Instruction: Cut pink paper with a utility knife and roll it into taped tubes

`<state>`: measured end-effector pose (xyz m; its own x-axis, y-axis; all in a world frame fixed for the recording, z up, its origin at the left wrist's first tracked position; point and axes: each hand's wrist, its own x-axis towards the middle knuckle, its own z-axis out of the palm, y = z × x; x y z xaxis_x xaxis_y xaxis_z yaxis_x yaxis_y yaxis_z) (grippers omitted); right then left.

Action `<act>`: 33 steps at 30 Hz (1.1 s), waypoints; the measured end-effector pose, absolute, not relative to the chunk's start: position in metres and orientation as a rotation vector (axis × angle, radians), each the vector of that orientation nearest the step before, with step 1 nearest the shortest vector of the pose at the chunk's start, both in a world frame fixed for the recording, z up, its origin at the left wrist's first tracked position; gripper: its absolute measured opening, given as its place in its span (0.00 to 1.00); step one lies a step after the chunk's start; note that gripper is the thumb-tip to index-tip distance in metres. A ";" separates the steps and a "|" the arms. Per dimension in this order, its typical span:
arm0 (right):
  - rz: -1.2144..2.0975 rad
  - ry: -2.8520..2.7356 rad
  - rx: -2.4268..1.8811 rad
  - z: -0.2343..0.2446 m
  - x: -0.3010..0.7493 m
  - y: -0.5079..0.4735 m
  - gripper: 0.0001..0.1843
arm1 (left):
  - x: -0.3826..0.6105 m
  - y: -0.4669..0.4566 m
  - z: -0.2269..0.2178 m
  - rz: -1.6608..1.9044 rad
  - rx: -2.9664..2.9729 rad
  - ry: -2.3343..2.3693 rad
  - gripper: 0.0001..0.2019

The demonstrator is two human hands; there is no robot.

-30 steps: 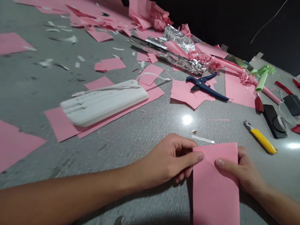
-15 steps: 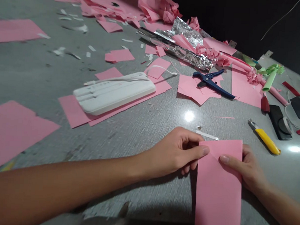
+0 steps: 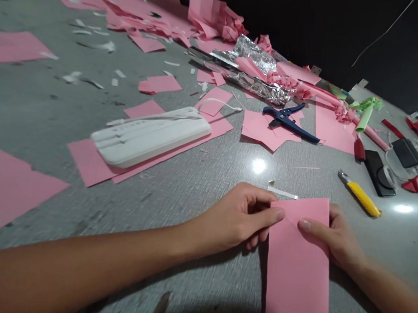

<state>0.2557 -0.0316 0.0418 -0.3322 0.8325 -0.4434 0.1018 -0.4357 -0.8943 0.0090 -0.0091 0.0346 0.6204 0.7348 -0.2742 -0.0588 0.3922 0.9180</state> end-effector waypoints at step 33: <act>1.648 -1.021 -1.387 0.023 0.252 -0.030 0.39 | 0.002 -0.007 0.035 0.621 1.229 0.892 0.26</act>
